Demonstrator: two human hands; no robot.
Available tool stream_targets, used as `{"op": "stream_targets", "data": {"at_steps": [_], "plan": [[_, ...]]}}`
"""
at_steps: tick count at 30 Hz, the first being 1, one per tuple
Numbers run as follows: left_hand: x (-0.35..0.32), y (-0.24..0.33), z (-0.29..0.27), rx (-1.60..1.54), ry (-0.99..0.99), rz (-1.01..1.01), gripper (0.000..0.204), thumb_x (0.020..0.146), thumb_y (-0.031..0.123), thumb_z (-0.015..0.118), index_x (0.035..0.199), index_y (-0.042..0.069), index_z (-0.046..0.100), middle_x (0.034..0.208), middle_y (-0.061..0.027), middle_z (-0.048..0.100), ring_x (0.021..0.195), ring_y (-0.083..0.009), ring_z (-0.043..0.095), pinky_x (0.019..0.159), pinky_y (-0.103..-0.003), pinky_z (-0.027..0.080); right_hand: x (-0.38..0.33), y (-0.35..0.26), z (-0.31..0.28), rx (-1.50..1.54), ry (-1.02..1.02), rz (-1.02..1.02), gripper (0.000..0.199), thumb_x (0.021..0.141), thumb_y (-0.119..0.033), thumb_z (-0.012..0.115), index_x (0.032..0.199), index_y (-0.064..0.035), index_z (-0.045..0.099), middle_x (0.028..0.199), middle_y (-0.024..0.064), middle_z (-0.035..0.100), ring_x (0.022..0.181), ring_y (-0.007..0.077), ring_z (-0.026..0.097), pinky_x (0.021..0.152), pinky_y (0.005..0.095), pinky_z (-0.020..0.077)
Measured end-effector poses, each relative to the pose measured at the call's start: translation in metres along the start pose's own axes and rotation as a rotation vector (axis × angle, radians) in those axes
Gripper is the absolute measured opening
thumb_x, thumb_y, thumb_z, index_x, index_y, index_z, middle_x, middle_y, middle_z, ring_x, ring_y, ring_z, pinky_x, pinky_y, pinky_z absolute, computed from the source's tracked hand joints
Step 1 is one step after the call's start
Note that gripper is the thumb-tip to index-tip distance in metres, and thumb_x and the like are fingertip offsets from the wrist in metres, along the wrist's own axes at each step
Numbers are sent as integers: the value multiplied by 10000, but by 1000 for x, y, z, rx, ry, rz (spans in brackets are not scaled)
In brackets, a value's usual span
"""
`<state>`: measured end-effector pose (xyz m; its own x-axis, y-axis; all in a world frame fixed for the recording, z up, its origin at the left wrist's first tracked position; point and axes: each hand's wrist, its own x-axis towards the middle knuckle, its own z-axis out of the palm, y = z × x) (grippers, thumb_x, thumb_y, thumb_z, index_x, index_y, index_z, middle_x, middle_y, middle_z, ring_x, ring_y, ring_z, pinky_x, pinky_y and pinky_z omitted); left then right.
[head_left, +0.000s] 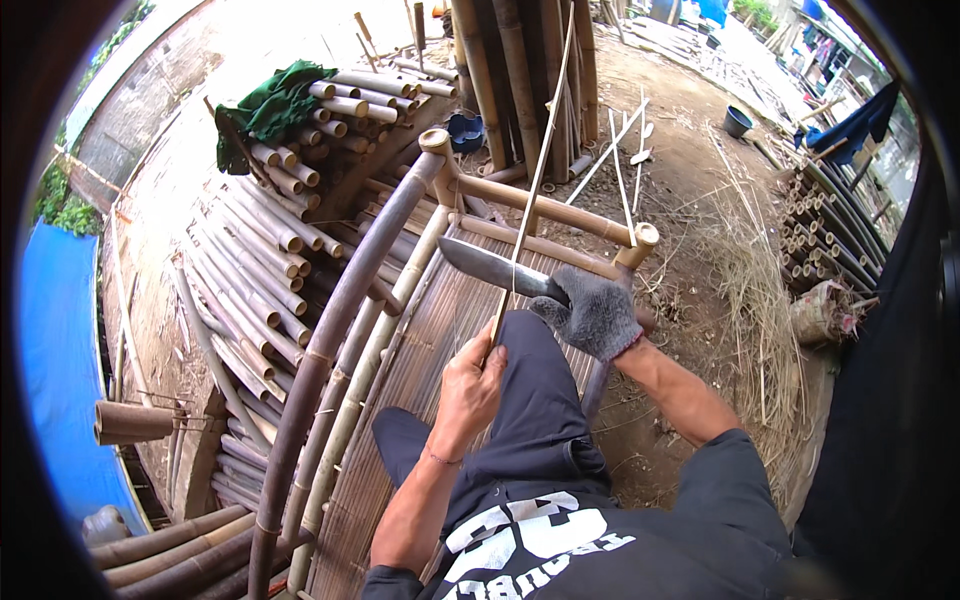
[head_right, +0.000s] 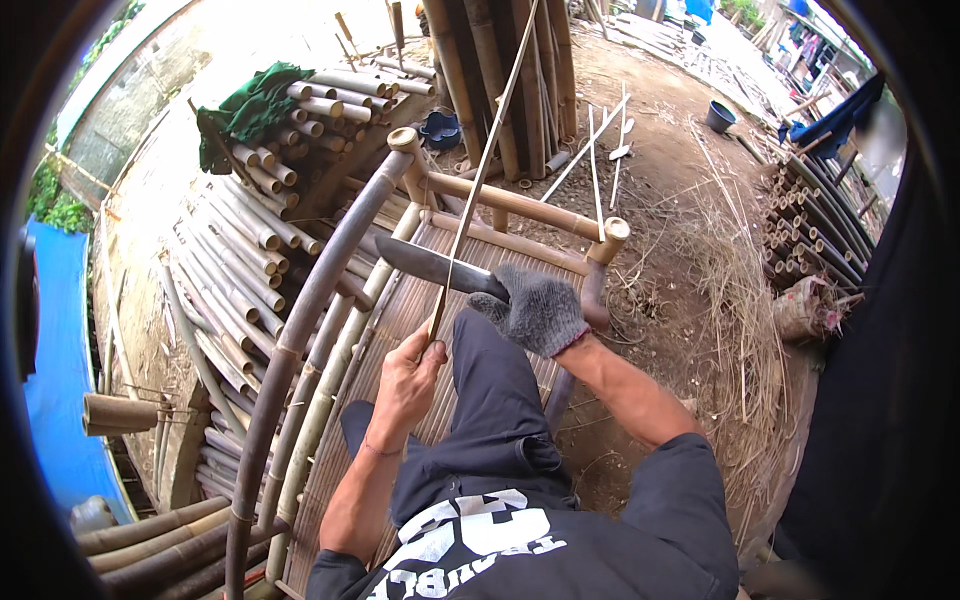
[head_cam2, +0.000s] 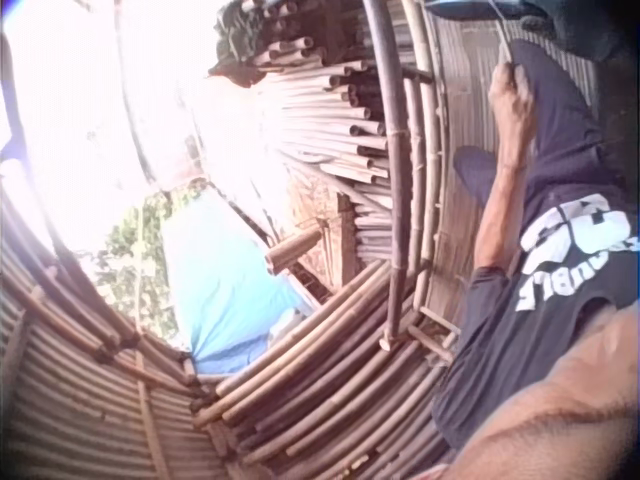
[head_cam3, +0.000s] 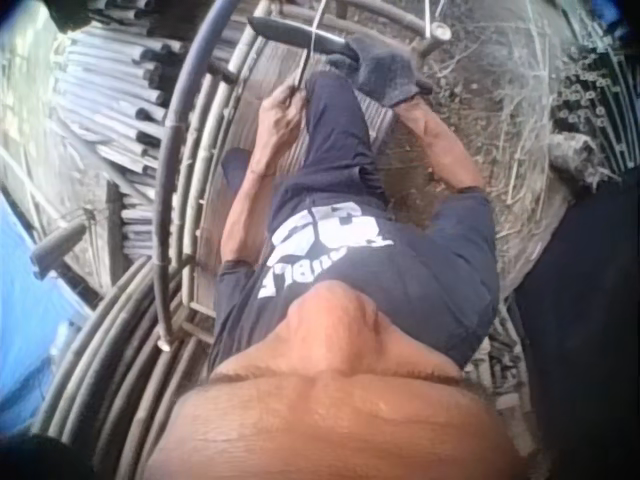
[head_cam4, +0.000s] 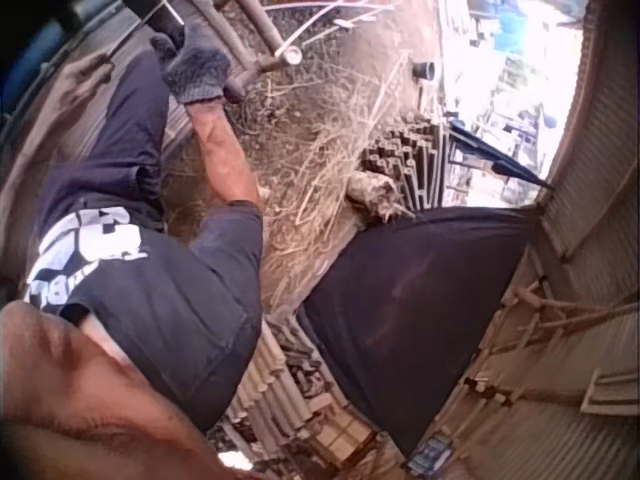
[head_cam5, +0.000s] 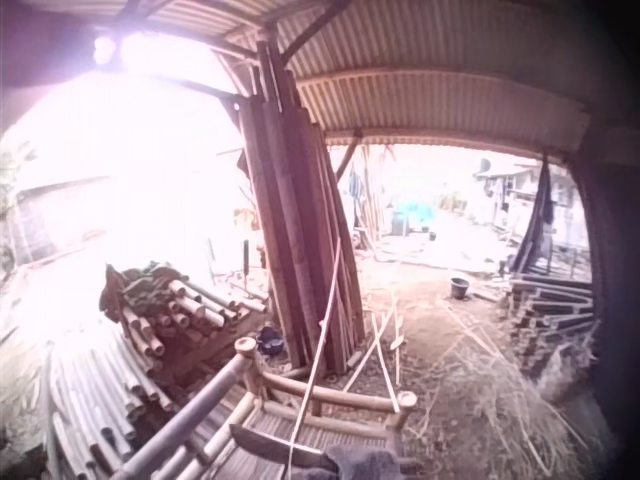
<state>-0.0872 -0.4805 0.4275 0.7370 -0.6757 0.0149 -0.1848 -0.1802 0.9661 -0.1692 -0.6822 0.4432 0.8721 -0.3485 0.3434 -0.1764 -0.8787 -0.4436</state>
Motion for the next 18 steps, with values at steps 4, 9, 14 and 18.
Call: {"op": "stream_targets", "data": {"at_steps": [4, 9, 14, 18], "plan": [[-13, -14, -13, -11, -50, -162, 392, 963, 86, 574, 1342, -12, 545, 1053, -193, 679, 899, -232, 668, 790, -303, 494, -13, -32, 10, 109, -68, -286, 330, 900, -375, 672, 825, -70, 571, 688, 144, 615, 638, 332, 654, 574, 429, 509], [-45, -25, -11, -27, -18, 0, 412, 954, 69, 594, 1363, 50, 553, 792, -84, 524, 677, -178, 498, 649, -302, 444, 26, 14, 1, -107, -23, 24, 377, 936, -460, 599, 891, -85, 596, 751, 142, 643, 702, 325, 681, 596, 420, 532], [-63, -19, -23, -10, -78, -39, 427, 943, 47, 597, 1367, 47, 549, 766, -67, 470, 667, -148, 459, 632, -284, 426, 13, 18, 7, -91, 68, -175, 444, 939, -534, 557, 881, -96, 594, 670, 131, 623, 598, 305, 662, 533, 421, 531], [-93, -37, -35, 24, -100, 0, 423, 931, 25, 598, 1352, 30, 558, 760, -77, 465, 662, -156, 458, 631, -284, 426, 33, 48, -9, -211, 56, 77, 472, 942, -555, 543, 815, -103, 577, 642, 108, 617, 574, 264, 650, 529, 410, 531]]}}
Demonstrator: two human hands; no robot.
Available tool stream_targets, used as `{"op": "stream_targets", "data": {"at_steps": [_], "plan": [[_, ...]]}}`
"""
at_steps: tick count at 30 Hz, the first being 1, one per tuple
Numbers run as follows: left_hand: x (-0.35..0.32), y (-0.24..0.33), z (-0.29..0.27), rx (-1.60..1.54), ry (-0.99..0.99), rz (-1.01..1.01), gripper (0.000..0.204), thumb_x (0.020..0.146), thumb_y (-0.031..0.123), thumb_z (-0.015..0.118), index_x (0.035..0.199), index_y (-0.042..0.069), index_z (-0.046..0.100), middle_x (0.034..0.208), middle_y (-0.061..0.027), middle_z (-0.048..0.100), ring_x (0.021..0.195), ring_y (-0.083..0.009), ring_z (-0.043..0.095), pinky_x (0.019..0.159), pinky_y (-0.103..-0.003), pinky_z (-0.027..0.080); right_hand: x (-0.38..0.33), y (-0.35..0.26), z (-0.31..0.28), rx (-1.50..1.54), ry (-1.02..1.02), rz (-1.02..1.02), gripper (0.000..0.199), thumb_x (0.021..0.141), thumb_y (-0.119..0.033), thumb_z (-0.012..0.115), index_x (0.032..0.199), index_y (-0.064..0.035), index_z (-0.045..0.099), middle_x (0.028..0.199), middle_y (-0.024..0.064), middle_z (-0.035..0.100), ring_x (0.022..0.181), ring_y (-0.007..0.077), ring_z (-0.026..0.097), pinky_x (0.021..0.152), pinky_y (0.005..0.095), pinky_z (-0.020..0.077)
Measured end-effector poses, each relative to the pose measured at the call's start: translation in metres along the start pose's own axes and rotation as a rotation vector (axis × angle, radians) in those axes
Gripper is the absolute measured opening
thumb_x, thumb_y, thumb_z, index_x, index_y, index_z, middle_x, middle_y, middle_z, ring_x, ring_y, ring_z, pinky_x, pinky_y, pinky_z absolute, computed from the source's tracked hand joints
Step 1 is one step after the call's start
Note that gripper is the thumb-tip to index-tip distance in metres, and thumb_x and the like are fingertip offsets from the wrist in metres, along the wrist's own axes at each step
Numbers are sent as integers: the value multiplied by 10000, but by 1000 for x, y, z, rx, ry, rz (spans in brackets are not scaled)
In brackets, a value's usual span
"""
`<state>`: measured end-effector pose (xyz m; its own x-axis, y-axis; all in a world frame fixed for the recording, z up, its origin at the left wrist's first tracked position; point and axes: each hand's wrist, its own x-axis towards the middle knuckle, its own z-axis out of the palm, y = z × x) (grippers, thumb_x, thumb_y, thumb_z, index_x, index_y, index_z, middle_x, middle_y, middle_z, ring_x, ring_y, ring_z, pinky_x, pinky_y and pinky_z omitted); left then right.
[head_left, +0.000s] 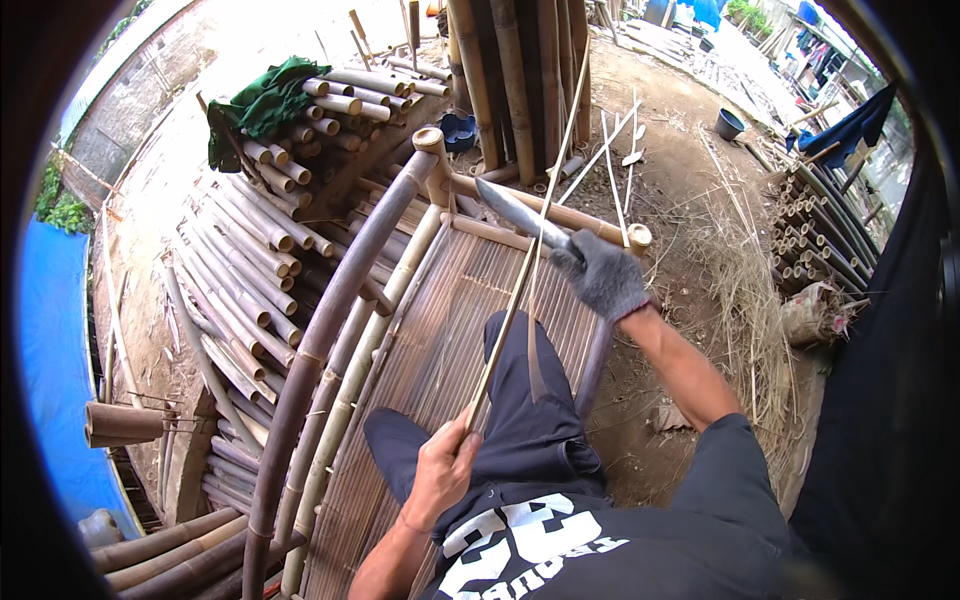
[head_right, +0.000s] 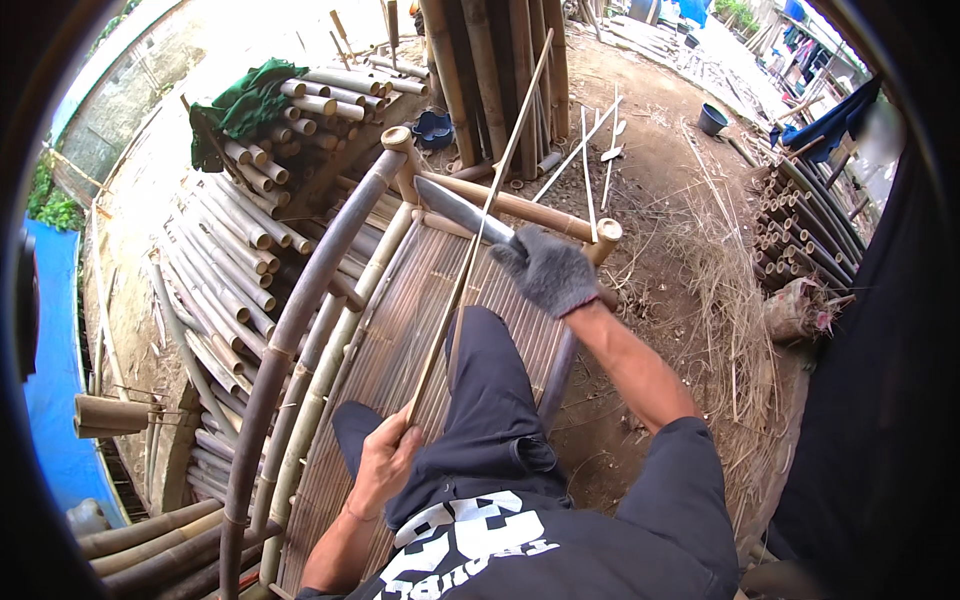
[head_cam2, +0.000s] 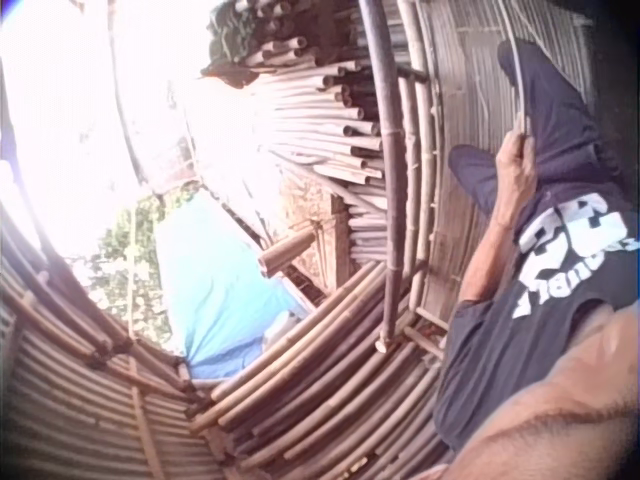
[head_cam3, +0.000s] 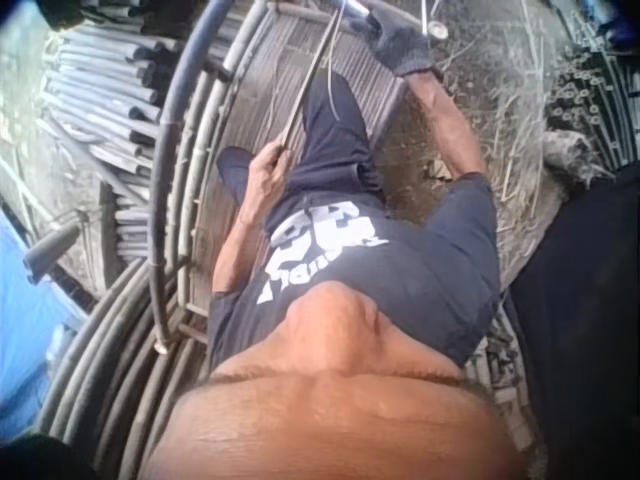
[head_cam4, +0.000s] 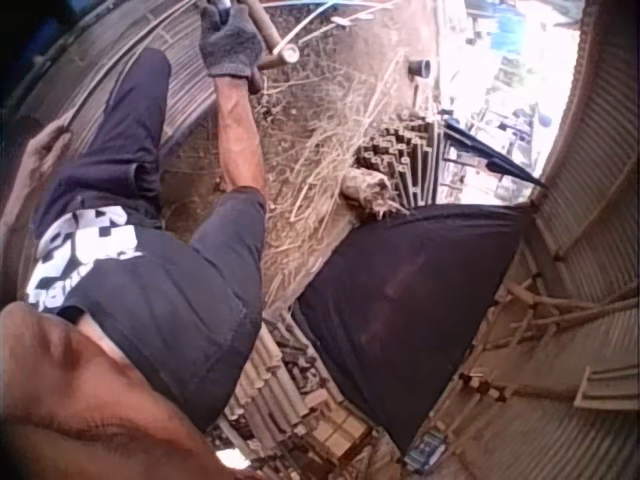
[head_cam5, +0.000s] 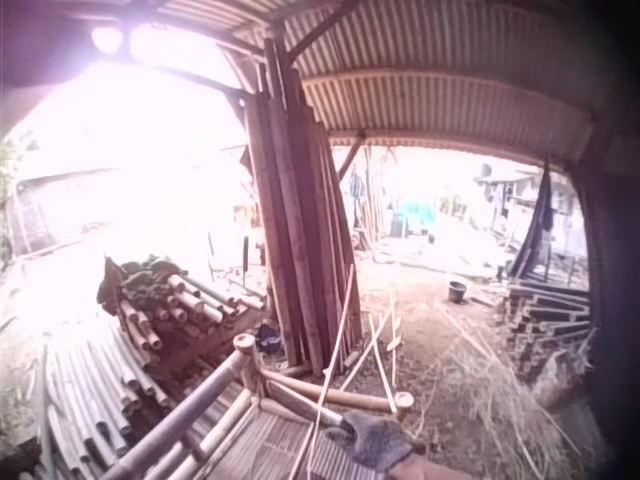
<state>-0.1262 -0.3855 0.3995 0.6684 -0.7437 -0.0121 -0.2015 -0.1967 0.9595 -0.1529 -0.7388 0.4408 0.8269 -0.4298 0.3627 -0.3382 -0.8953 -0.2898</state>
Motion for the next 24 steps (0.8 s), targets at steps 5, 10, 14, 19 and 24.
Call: {"op": "stream_targets", "data": {"at_steps": [5, 10, 14, 19, 24], "plan": [[-19, 8, -18, 115, -26, -18, 420, 922, 8, 601, 1341, 7, 562, 747, -91, 470, 653, -162, 474, 621, -290, 425, -26, -26, 4, 151, -3, -301, 477, 953, -544, 532, 836, -83, 572, 644, 102, 610, 581, 275, 644, 553, 393, 544], [-36, 1, -16, 150, -27, 60, 436, 883, -46, 625, 1314, -6, 574, 741, -91, 470, 622, -182, 480, 591, -300, 424, -2, 12, -3, 110, 12, -128, 402, 950, -481, 576, 883, -85, 597, 668, 119, 604, 604, 290, 640, 563, 386, 531], [-38, 1, -20, 129, -61, 31, 429, 883, -47, 626, 1308, -8, 579, 725, -85, 457, 616, -172, 468, 583, -297, 415, -22, 6, 0, 90, -23, -328, 380, 926, -474, 608, 806, -115, 569, 660, 112, 610, 584, 262, 633, 530, 388, 515], [-53, -6, -22, 145, -100, -5, 430, 875, -47, 636, 1300, -9, 583, 713, -87, 453, 609, -170, 463, 578, -307, 412, -8, 38, 0, -29, 164, -77, 346, 963, -433, 575, 835, -112, 578, 649, 115, 616, 577, 267, 639, 522, 414, 516], [-68, -12, -34, 161, -156, -35, 426, 873, -30, 644, 1294, -10, 585, 706, -101, 454, 598, -195, 467, 578, -322, 415, 19, 78, -13, -94, 29, 37, 429, 975, -527, 506, 848, -134, 624, 671, 86, 627, 597, 205, 625, 532, 413, 516]]}}
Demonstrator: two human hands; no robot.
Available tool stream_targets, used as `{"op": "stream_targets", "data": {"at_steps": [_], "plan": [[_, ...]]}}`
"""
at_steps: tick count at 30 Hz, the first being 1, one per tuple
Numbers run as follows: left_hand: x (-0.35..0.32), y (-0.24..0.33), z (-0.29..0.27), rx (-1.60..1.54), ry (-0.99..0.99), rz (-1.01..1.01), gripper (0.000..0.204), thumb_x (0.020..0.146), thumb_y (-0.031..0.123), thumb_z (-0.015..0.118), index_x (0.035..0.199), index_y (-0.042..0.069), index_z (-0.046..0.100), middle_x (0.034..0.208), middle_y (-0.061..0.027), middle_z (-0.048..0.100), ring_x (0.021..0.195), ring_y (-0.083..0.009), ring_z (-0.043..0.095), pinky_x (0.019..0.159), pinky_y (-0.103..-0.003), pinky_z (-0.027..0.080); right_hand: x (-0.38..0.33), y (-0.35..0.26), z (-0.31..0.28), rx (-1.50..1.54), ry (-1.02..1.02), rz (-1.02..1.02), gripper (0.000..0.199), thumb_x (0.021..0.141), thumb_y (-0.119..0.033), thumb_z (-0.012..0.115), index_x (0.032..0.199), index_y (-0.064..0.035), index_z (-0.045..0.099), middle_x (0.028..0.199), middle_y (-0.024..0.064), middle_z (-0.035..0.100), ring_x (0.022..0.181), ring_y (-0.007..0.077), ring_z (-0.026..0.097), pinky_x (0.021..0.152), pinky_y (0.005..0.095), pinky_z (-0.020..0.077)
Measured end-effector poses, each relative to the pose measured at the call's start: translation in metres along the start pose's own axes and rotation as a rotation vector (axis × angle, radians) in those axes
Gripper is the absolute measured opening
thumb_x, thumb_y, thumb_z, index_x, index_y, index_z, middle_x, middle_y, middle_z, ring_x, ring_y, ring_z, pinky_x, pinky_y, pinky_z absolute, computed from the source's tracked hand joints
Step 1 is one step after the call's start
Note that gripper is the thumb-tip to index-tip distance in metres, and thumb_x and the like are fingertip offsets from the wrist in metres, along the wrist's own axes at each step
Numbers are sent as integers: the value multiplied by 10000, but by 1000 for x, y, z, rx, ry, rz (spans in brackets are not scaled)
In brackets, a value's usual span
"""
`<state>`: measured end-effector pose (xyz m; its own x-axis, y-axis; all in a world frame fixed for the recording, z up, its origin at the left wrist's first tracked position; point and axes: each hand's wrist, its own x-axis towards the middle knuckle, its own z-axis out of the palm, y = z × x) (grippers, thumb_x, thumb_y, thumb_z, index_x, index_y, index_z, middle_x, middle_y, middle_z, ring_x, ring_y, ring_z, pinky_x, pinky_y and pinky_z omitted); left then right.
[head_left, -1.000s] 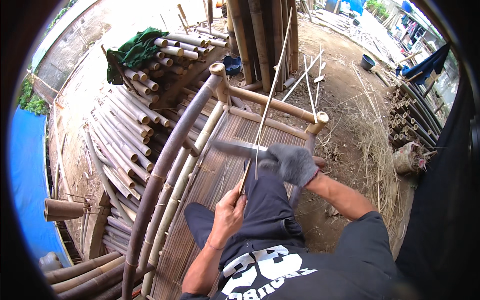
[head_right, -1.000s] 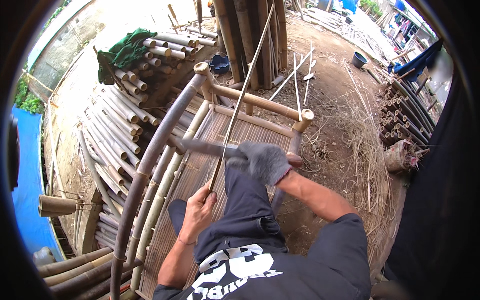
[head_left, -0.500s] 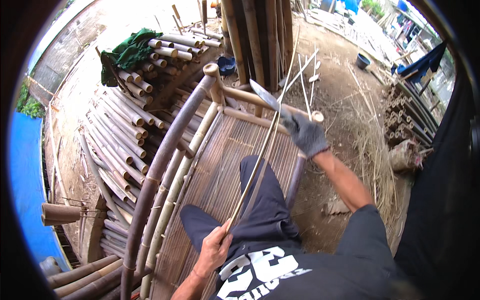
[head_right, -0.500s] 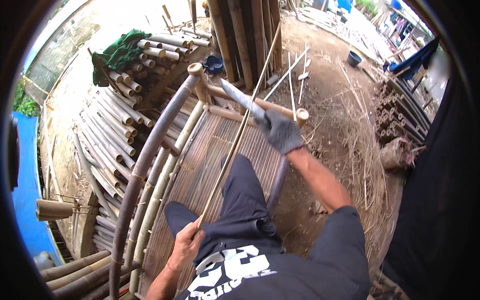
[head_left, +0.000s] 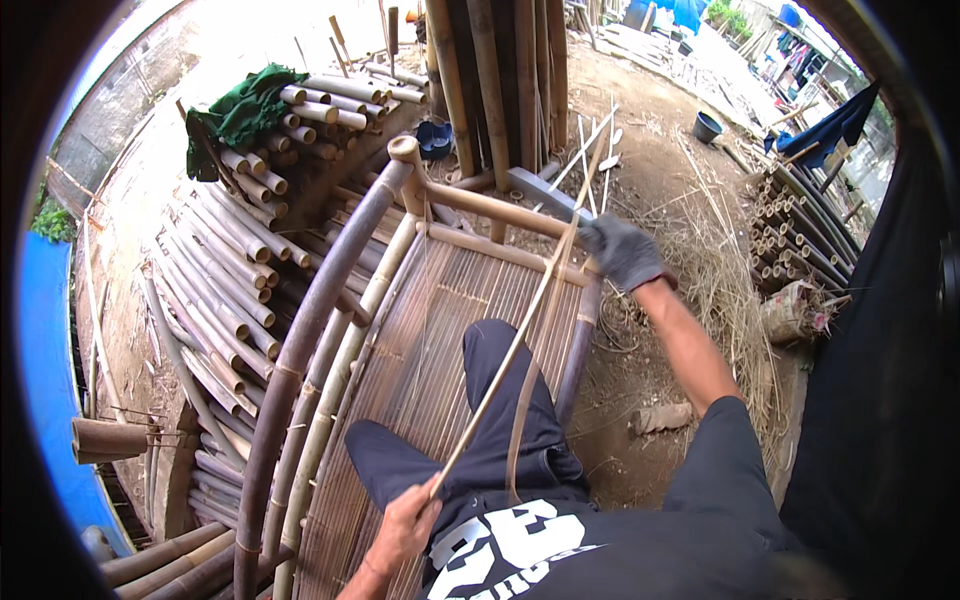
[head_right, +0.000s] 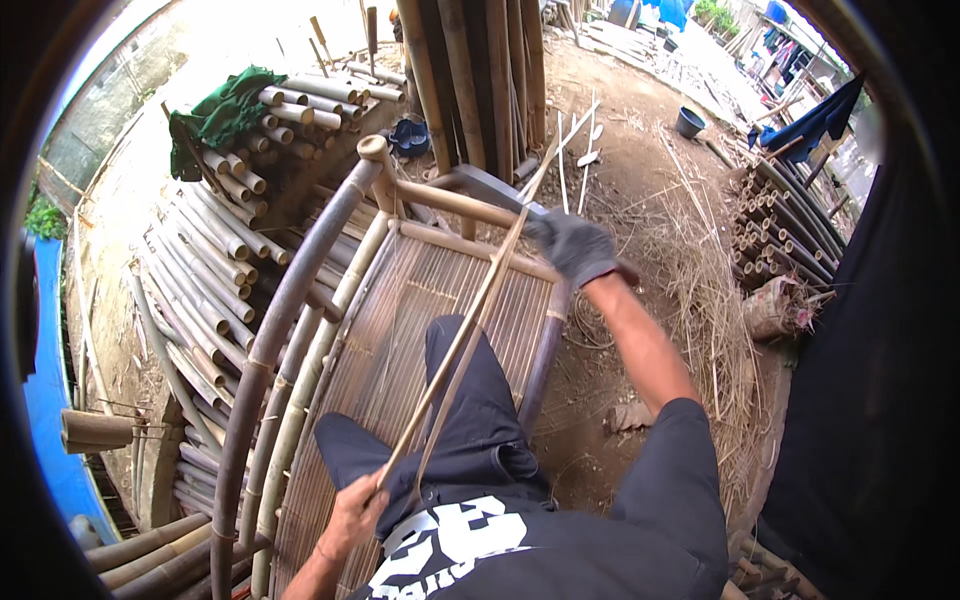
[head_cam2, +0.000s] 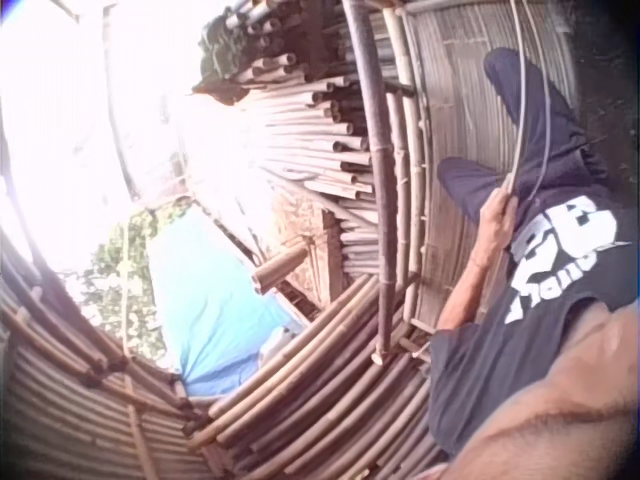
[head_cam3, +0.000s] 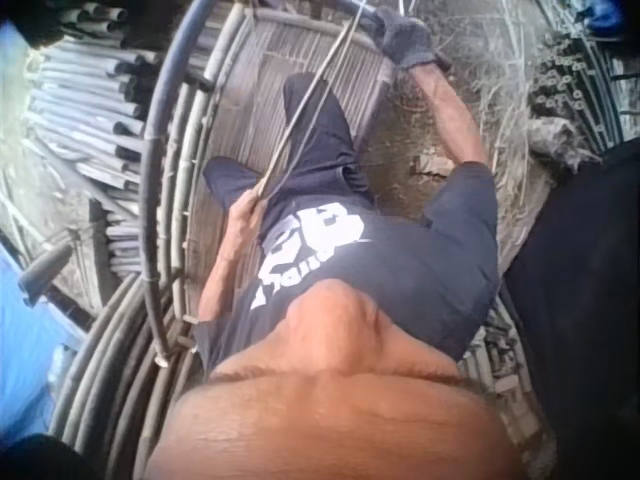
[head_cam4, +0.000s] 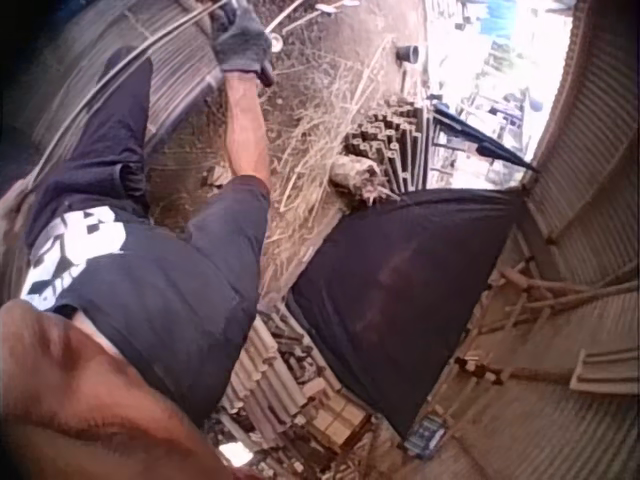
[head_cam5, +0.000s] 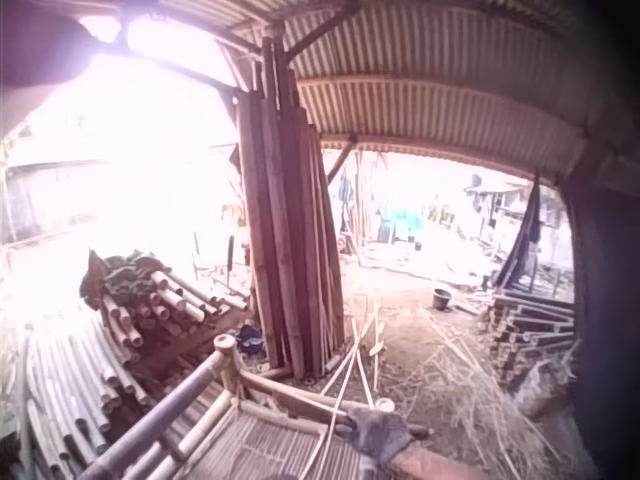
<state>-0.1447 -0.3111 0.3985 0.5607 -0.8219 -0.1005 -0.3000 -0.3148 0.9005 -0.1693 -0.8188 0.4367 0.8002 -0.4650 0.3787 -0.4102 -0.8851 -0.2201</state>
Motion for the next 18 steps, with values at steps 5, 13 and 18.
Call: {"op": "stream_targets", "data": {"at_steps": [5, 13, 18], "plan": [[-65, -28, -19, -178, -37, -107, 358, 901, 121, 579, 1216, -39, 635, 785, -112, 631, 725, -167, 598, 664, -295, 474, 34, 117, -39, -289, -90, 346, 695, 930, -737, 336, 900, -100, 613, 765, 139, 675, 687, 311, 670, 600, 426, 522], [-124, -77, -45, 22, -62, -242, 207, 956, 159, 579, 1035, 5, 692, 794, -107, 679, 748, -181, 644, 694, -321, 512, 60, 232, -125, 127, -33, 1016, 755, 934, -605, 490, 1150, 113, 581, 826, 252, 667, 677, 365, 697, 596, 458, 570], [21, -41, -2, -485, -239, -354, 550, 896, 207, 688, 1351, -34, 494, 875, -58, 612, 714, -89, 575, 626, -223, 451, 0, 63, -61, 1033, 57, 695, 549, 865, -501, 678, 1050, 11, 607, 817, 108, 589, 537, 191, 617, 506, 308, 568]]}}
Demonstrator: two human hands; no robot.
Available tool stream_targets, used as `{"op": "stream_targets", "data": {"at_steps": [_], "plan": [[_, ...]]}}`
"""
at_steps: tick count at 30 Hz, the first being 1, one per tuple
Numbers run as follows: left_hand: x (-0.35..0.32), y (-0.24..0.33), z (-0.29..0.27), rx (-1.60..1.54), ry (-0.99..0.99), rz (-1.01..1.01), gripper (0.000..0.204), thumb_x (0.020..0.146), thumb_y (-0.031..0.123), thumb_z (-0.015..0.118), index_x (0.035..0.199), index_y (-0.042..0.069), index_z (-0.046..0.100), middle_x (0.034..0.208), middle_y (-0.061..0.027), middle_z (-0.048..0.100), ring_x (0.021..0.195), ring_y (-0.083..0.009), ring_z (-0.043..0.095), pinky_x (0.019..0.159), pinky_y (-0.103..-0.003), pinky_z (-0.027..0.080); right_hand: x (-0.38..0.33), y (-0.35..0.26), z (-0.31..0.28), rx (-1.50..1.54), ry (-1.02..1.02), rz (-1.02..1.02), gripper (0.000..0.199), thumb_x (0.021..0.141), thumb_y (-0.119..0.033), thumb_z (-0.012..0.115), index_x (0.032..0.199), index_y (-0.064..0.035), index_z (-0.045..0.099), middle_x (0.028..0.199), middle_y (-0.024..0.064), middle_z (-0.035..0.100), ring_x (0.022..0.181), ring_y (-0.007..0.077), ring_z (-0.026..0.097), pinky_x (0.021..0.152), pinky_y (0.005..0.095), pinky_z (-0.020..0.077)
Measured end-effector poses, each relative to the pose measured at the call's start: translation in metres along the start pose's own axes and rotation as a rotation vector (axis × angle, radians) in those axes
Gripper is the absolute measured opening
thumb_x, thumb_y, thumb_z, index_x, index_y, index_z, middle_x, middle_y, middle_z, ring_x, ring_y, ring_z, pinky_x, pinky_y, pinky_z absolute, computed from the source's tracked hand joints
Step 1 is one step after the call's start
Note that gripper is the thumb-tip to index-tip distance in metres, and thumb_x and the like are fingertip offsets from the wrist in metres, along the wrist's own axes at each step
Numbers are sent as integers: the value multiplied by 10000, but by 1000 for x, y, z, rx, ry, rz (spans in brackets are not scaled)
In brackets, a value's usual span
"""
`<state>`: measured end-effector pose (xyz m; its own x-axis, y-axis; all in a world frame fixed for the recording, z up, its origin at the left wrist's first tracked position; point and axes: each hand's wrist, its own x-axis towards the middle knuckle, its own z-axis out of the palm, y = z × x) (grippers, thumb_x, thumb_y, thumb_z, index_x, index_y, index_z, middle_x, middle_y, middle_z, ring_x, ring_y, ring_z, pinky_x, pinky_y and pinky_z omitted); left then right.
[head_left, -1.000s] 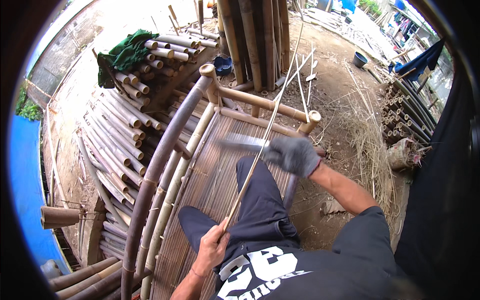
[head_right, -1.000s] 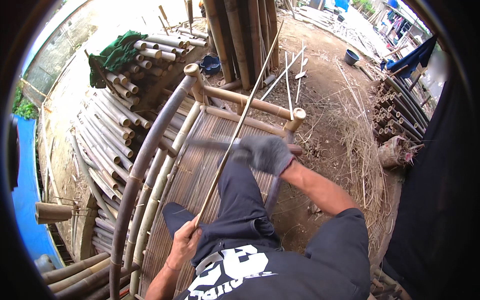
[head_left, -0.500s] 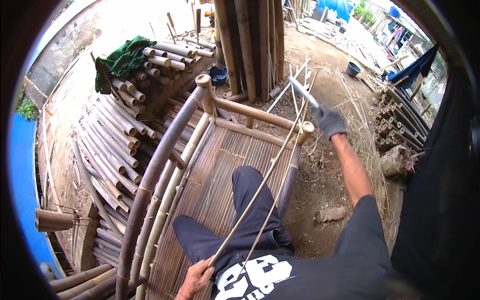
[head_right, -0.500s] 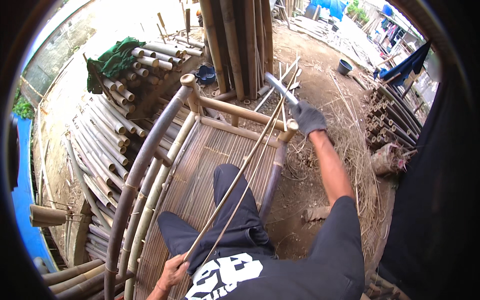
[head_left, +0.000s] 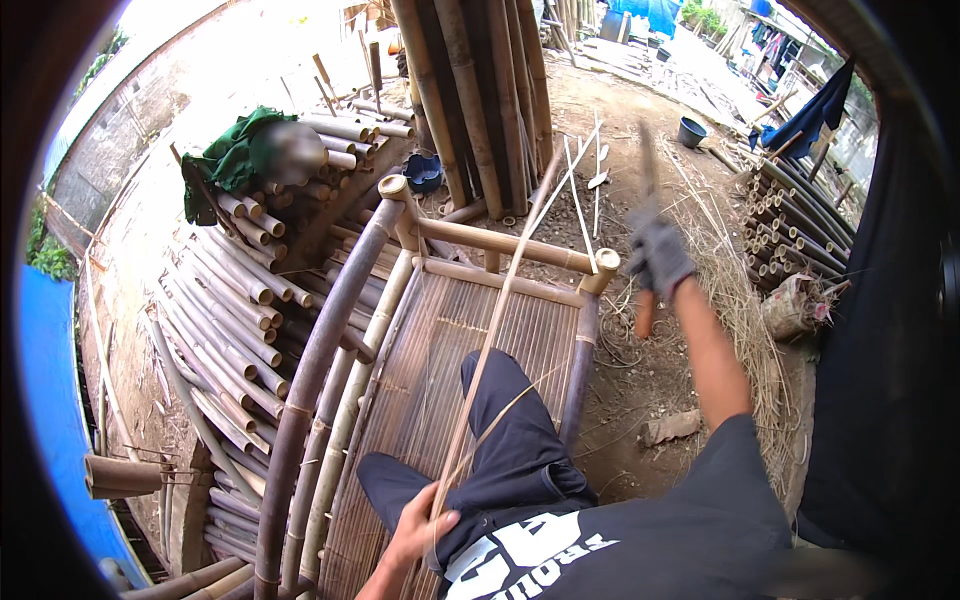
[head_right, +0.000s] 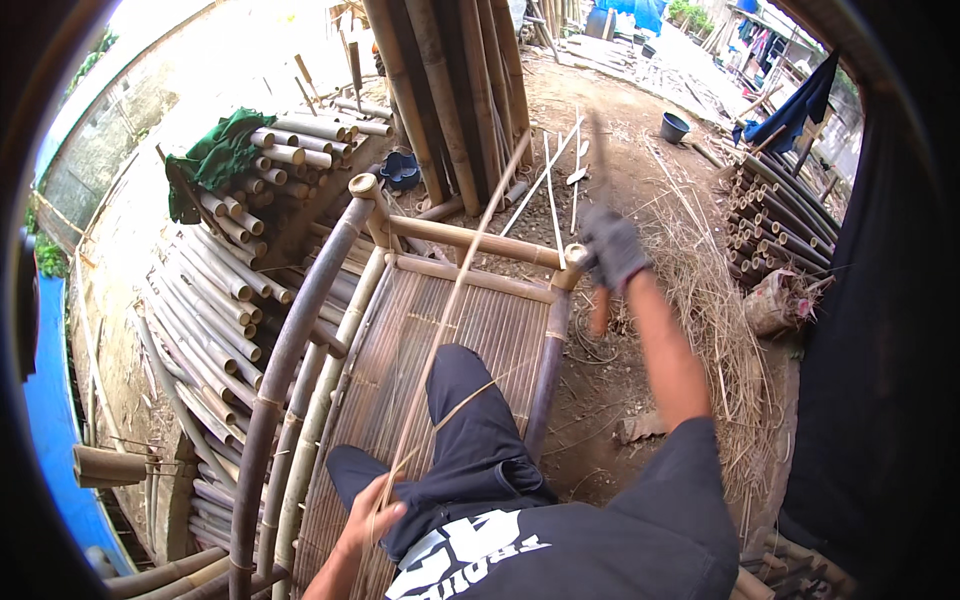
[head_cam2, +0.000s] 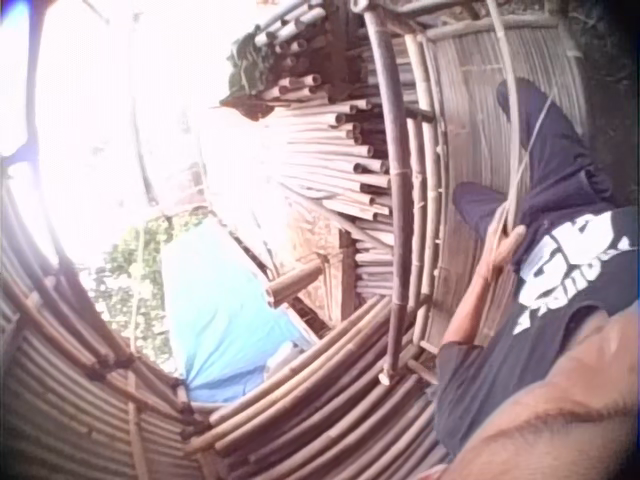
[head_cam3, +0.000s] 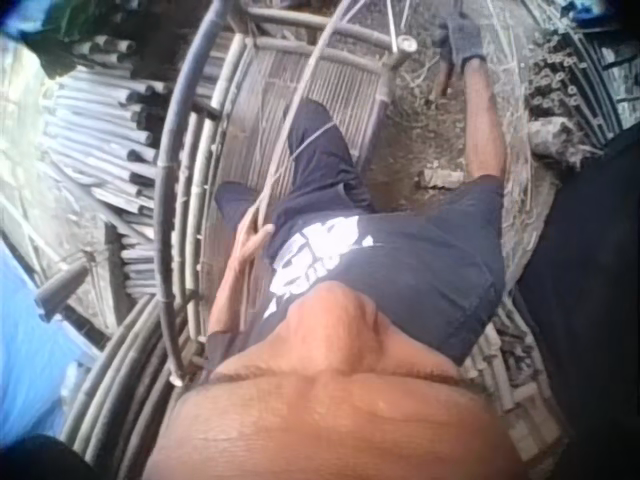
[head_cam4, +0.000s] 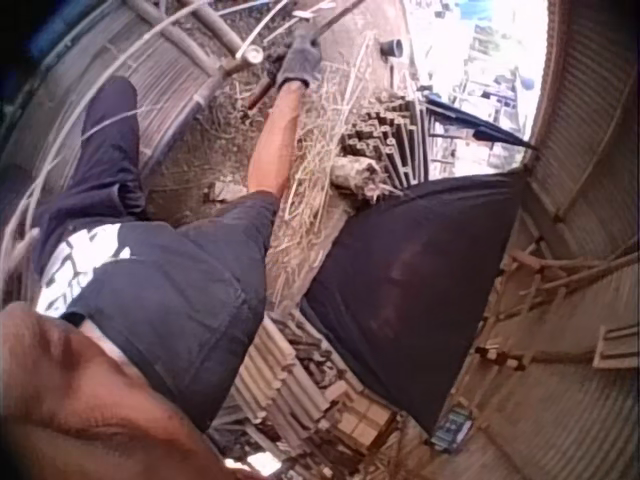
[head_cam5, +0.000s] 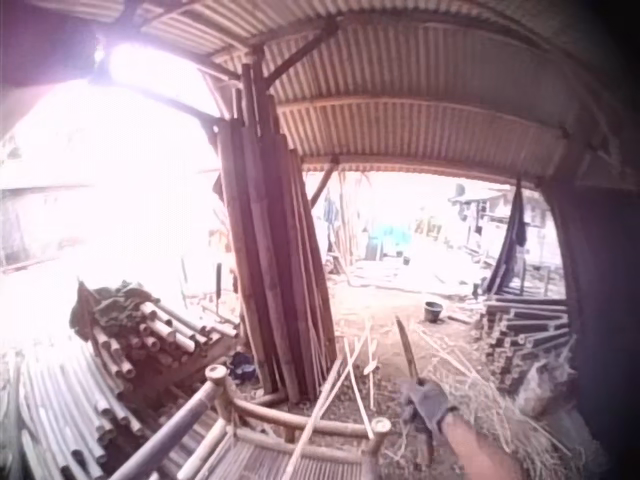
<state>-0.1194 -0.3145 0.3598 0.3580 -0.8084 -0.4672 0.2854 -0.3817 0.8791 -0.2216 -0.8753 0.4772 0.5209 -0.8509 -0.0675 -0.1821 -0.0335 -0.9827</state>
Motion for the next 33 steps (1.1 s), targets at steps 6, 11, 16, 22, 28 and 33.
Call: {"op": "stream_targets", "data": {"at_steps": [6, 11, 16, 22, 28, 33], "plan": [[56, 69, 40, -687, -405, -110, 530, 1025, 329, 506, 1394, -49, 456, 804, -38, 512, 520, -44, 422, 442, -191, 350, -107, 29, 141, 537, -174, 179, 288, 880, -292, 736, 925, -30, 624, 705, 35, 608, 452, 92, 520, 406, 249, 472], [59, 54, 36, -661, -454, -141, 512, 1027, 351, 497, 1338, -55, 518, 867, -69, 550, 552, -73, 495, 481, -195, 435, -84, 18, 166, 433, -67, 75, 193, 838, -215, 749, 807, -78, 617, 553, -12, 523, 403, 93, 498, 361, 258, 431], [30, 42, 39, -383, -110, -43, 372, 1036, 320, 512, 1056, -32, 633, 733, -29, 569, 532, -94, 551, 475, -222, 459, -55, -2, 156, -226, -44, -146, 355, 917, -399, 651, 892, -51, 585, 648, 73, 596, 527, 215, 620, 452, 344, 479], [71, 90, 29, -228, 157, 74, 356, 1051, 303, 472, 948, -7, 615, 651, 3, 534, 476, -58, 479, 390, -217, 361, -122, 15, 171, -872, -301, -764, 477, 925, -539, 573, 870, -65, 564, 758, 175, 648, 706, 340, 679, 622, 437, 532], [101, 97, 28, -71, 291, 151, 377, 1048, 304, 485, 886, -12, 611, 597, 9, 505, 468, -57, 441, 411, -231, 345, -150, 43, 187, -869, -439, -829, 503, 901, -572, 586, 861, -72, 606, 755, 163, 645, 709, 357, 676, 614, 453, 527], [68, 81, 49, 9, 279, 163, 384, 1048, 295, 492, 850, -14, 607, 572, 11, 489, 476, -57, 422, 432, -227, 336, -83, 41, 161, -989, -277, -657, 529, 905, -607, 559, 853, -83, 610, 761, 143, 665, 665, 317, 677, 603, 445, 534]]}}
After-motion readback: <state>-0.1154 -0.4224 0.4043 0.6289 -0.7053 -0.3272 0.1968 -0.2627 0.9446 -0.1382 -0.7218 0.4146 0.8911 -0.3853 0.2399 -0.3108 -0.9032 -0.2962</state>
